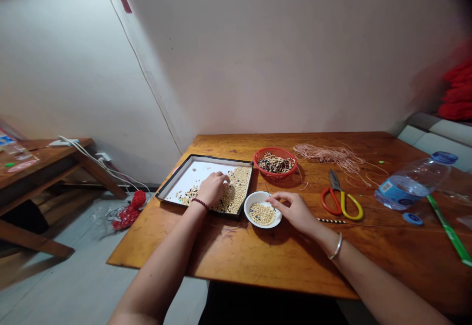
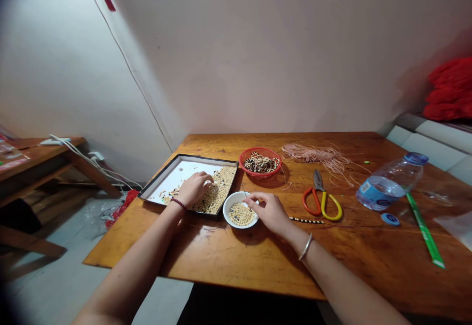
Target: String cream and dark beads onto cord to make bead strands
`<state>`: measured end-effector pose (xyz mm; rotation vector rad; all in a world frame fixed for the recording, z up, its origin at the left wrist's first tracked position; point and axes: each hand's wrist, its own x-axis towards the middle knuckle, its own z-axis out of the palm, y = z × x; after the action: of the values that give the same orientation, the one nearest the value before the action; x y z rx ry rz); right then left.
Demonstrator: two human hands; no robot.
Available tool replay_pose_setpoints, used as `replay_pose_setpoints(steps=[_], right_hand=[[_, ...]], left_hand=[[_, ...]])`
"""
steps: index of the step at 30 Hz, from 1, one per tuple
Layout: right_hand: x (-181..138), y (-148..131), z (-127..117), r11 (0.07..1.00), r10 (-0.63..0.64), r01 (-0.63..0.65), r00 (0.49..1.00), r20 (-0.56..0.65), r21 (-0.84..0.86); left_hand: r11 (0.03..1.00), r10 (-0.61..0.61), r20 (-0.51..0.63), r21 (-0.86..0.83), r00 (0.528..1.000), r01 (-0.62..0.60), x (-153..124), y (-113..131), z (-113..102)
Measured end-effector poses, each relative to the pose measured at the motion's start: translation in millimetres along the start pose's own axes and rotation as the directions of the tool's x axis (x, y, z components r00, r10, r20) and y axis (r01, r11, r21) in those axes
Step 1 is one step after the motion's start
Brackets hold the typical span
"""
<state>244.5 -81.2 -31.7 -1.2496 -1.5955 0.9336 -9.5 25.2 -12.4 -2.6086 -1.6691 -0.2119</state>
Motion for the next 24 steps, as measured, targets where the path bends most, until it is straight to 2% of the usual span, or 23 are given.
replay_pose_setpoints(steps=[10,24], right_hand=[[0.4,0.3,0.2,1.0,-0.002,0.002,1.0,0.007,-0.003],[0.6,2.6,0.4,1.0,0.008,-0.008,1.0,0.005,-0.026]], left_hand=[[0.999,0.048,-0.015,0.006,0.999,-0.048,1.2,3.4,7.0],[0.997,0.016,-0.003,-0.075,1.0,-0.017,0.6,4.6,7.5]])
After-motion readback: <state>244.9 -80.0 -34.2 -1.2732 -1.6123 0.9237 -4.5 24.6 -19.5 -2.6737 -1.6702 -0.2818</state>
